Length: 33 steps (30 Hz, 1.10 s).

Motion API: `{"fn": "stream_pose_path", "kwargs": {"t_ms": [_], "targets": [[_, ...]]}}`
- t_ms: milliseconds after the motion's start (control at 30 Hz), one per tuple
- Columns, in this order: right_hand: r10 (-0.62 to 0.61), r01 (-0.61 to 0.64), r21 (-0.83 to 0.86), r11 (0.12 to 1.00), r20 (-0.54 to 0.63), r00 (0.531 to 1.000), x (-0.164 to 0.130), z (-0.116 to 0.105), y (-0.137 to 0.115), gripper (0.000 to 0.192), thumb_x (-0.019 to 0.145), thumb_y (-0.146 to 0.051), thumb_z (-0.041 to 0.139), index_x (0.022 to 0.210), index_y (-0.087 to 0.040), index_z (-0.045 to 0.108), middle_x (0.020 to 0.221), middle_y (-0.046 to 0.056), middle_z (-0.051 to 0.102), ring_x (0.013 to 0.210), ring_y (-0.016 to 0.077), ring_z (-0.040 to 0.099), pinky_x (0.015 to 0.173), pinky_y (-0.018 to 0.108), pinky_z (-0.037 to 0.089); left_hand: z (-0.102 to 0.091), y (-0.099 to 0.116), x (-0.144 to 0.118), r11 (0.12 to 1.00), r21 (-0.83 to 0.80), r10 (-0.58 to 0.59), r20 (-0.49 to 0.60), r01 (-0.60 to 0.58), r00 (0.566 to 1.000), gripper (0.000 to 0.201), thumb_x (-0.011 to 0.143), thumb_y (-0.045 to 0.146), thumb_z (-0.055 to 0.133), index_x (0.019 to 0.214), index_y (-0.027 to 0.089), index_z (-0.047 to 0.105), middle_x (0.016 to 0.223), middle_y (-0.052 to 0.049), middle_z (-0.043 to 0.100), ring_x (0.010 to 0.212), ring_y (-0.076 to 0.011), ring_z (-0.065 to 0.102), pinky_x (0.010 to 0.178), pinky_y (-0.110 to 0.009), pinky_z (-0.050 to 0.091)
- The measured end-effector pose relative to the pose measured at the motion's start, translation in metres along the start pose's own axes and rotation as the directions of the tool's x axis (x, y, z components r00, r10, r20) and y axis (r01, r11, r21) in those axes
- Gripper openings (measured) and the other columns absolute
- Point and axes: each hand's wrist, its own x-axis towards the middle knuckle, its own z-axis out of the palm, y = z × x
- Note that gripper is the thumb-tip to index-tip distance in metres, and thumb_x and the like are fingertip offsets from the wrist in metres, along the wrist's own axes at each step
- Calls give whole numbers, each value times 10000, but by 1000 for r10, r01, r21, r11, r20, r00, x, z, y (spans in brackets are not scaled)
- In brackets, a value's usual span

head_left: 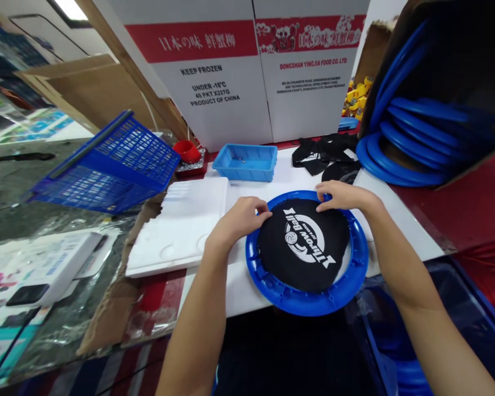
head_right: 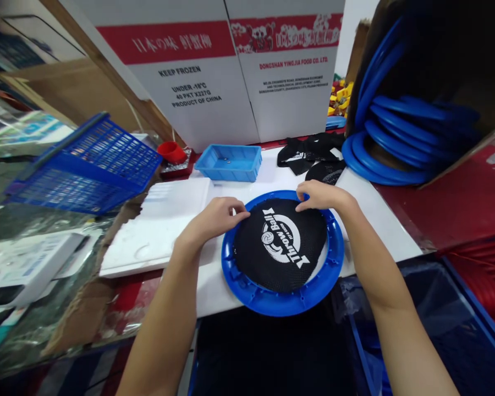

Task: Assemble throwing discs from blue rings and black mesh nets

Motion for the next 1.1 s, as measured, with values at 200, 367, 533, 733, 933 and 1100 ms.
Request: {"fn": "stream_pose_path", "kwargs": {"t_ms": [200, 367, 533, 733, 933, 1100], "targets": [[14, -15, -20, 1000, -83, 996, 10, 16, -2, 170, 869, -318, 805, 880, -239, 656, 1156, 97, 747, 1072, 304, 683, 967, 415, 535, 21, 4, 12, 1000, 9, 29, -116, -28, 993, 176, 967, 252, 617, 934, 212, 786, 1005, -113, 807, 941, -285, 728, 947, -442, 570], [-16, 18, 19, 1000, -114, 993, 10, 19, -13, 187, 946, -419, 758, 925, -236, 726, 1459, 133, 690, 1362, 376, 628, 1142, 529, 509, 30, -5, 15, 985, -159, -88, -112, 69, 990, 169, 923, 234, 633, 947, 243, 799, 994, -71, 851, 934, -274, 758, 949, -439, 581], [65, -67, 27, 997, 59, 996, 7, 19, -23, 368, 942, -600, 761, 879, -239, 789, 1651, 113, 586, 1497, 438, 545, 1232, 605, 463, 28, -16, 18, 945, -311, -126, -63, 100, 990, 190, 872, 283, 663, 970, 222, 814, 975, -63, 852, 920, -254, 758, 903, -410, 577], [92, -94, 19, 995, 105, 990, -1, 12, -18, 441, 825, -656, 865, 728, -238, 763, 1705, 67, 540, 1558, 481, 455, 1209, 609, 511, 19, -22, 17, 948, -290, -126, 40, 132, 991, 204, 844, 313, 688, 959, 214, 824, 922, -61, 830, 816, -225, 717, 783, -366, 555], [56, -62, 39, 997, 133, 990, -2, 12, -8, 259, 822, -419, 888, 738, -239, 722, 1688, 71, 549, 1536, 494, 464, 1171, 653, 515, 19, -12, 13, 987, -147, -70, -82, 57, 994, 231, 862, 198, 692, 1063, 214, 806, 1018, -81, 779, 869, -232, 707, 857, -391, 591], [-39, 38, 24, 999, 19, 999, 16, 31, -13, 128, 869, -343, 822, 867, -231, 761, 1655, 107, 573, 1490, 457, 524, 1247, 658, 415, 30, 1, 14, 978, 17, 206, -162, -206, 965, 257, 1036, 226, 576, 1176, 210, 791, 1394, -149, 663, 1307, -313, 647, 1177, -503, 521]]}}
